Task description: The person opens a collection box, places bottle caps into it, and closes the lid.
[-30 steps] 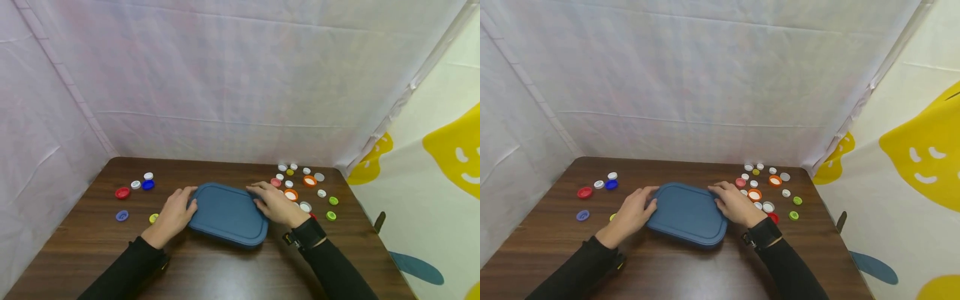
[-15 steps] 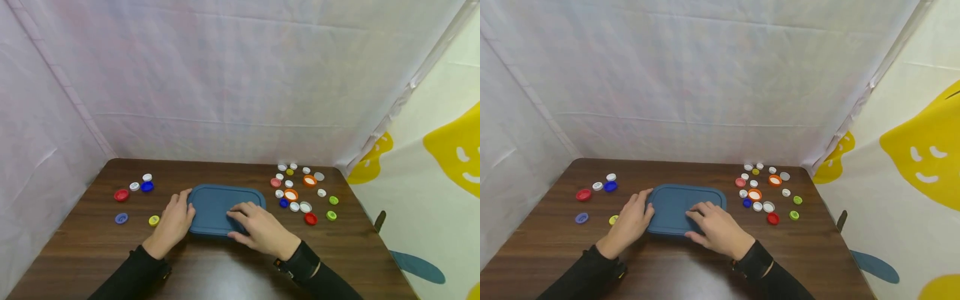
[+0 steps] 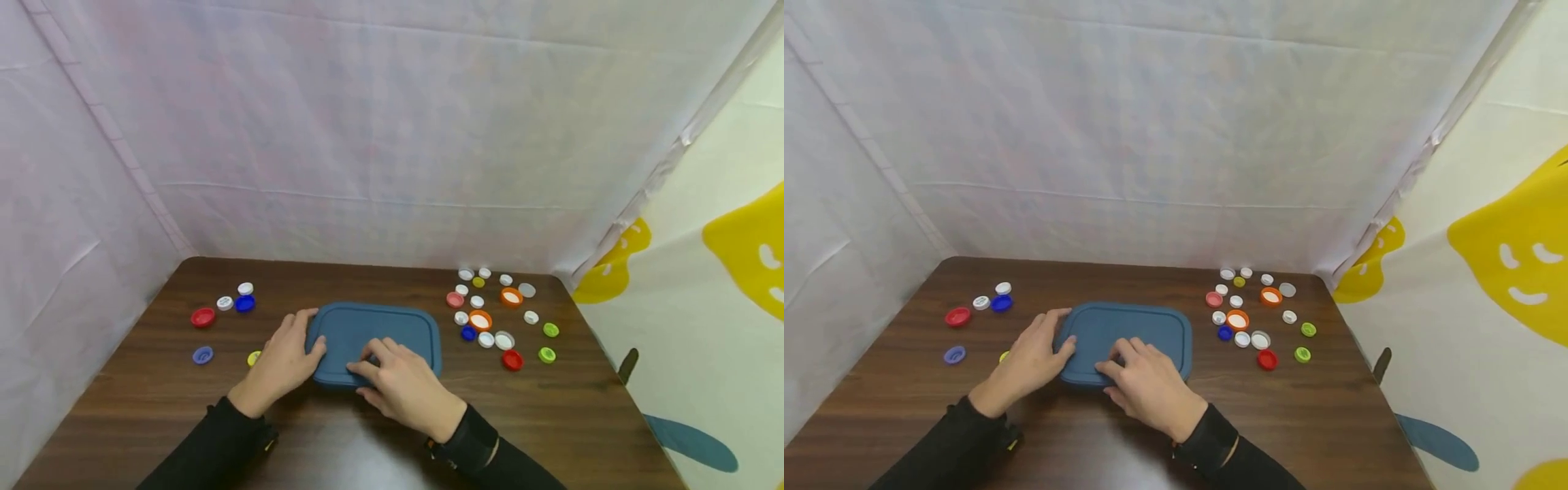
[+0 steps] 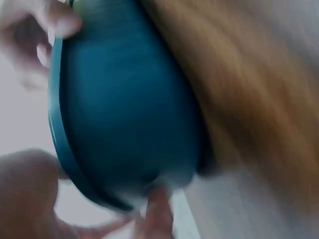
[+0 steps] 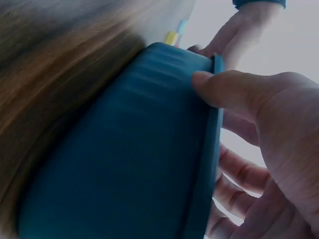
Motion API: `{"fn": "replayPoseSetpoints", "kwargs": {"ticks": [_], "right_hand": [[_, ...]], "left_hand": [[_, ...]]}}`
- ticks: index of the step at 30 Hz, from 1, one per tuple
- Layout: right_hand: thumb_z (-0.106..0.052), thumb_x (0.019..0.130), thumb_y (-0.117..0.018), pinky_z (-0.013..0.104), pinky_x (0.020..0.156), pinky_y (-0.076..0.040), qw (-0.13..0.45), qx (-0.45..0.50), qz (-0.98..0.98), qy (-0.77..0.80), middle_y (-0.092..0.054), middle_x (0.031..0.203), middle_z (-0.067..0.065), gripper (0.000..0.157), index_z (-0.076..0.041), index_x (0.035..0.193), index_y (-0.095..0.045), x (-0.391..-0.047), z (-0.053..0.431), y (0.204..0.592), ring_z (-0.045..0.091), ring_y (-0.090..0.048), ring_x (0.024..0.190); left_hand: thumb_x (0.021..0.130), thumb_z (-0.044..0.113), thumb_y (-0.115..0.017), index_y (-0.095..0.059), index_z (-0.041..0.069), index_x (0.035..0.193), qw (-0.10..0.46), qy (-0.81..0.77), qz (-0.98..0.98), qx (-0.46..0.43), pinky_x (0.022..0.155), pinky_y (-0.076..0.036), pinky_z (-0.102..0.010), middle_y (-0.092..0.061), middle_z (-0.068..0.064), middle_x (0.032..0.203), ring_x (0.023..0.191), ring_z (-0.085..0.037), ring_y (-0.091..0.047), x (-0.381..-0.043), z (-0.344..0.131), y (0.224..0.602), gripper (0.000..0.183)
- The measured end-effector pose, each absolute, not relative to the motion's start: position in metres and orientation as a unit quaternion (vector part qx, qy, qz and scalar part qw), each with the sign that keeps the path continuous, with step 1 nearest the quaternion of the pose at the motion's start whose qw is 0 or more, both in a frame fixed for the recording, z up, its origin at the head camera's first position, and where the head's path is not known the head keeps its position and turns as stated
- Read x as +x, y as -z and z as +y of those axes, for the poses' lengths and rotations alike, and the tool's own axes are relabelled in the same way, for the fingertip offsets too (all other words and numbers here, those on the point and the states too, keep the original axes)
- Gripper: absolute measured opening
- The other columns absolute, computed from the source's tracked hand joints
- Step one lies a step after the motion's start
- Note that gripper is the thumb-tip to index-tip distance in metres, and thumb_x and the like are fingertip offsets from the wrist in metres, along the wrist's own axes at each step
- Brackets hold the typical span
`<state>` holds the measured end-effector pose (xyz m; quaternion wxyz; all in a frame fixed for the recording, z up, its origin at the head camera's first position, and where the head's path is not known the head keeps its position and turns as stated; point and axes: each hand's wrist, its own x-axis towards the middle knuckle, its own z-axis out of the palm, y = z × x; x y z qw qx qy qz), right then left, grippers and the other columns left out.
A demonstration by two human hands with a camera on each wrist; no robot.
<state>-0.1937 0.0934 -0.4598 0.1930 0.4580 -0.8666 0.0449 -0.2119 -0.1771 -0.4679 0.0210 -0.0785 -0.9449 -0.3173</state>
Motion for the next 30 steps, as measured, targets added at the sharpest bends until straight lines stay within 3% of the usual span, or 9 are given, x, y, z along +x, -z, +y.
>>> {"fn": "replayPoseSetpoints", "kwargs": {"ticks": [3,6,9,13,21,30], "right_hand": [[-0.037,0.1,-0.095,0.02,0.078,-0.057,0.178,0.457,-0.87,-0.052,-0.073,0.126,-0.002,0.04,-0.024,0.137,-0.087,-0.192,0.095,0.456,0.01,-0.065,0.097],[-0.033,0.1,-0.096,0.02,0.079,-0.059,0.161,0.456,-0.873,-0.056,-0.074,0.126,-0.001,0.039,-0.023,0.136,-0.087,-0.192,0.097,0.453,0.011,-0.066,0.098],[-0.031,0.099,-0.096,0.022,0.081,-0.06,0.149,0.453,-0.877,-0.053,-0.074,0.127,-0.001,0.039,-0.022,0.136,-0.087,-0.191,0.099,0.451,0.012,-0.067,0.099],[-0.034,0.1,-0.095,0.025,0.084,-0.062,0.148,0.451,-0.879,-0.043,-0.074,0.13,0.0,0.041,-0.023,0.138,-0.085,-0.19,0.095,0.45,0.013,-0.068,0.104],[-0.042,0.102,-0.092,0.023,0.087,-0.064,0.17,0.456,-0.873,-0.033,-0.075,0.129,-0.004,0.04,-0.024,0.137,-0.086,-0.188,0.07,0.455,0.01,-0.07,0.107],[-0.032,0.102,-0.092,0.019,0.076,-0.06,0.208,0.464,-0.86,-0.036,-0.075,0.112,-0.008,0.023,-0.026,0.124,-0.092,-0.189,0.057,0.453,0.007,-0.069,0.096]], "left_hand": [[0.111,0.054,-0.075,-0.031,0.004,0.182,-0.022,0.338,-0.931,-0.135,0.123,-0.053,-0.075,-0.045,-0.033,0.175,0.154,-0.054,-0.059,-0.219,-0.189,0.469,0.098],[0.101,0.066,-0.084,-0.016,0.013,0.188,-0.072,0.36,-0.913,-0.179,0.126,-0.048,-0.079,-0.028,-0.031,0.187,0.165,-0.057,-0.046,-0.224,-0.2,0.472,0.122],[0.09,0.062,-0.096,-0.009,0.015,0.189,-0.091,0.37,-0.898,-0.218,0.124,-0.049,-0.079,-0.021,-0.03,0.189,0.165,-0.058,-0.043,-0.227,-0.206,0.475,0.14],[0.08,0.053,-0.107,-0.004,0.009,0.188,-0.085,0.361,-0.893,-0.256,0.124,-0.05,-0.077,-0.015,-0.032,0.189,0.165,-0.059,-0.042,-0.226,-0.207,0.478,0.156],[0.08,0.062,-0.105,-0.004,0.006,0.187,-0.052,0.331,-0.912,-0.236,0.121,-0.057,-0.07,-0.018,-0.033,0.185,0.162,-0.058,-0.049,-0.22,-0.197,0.484,0.157],[0.081,0.058,-0.105,-0.008,0.009,0.187,-0.04,0.332,-0.916,-0.221,0.119,-0.059,-0.069,-0.026,-0.034,0.181,0.158,-0.055,-0.054,-0.22,-0.192,0.484,0.152]]}}
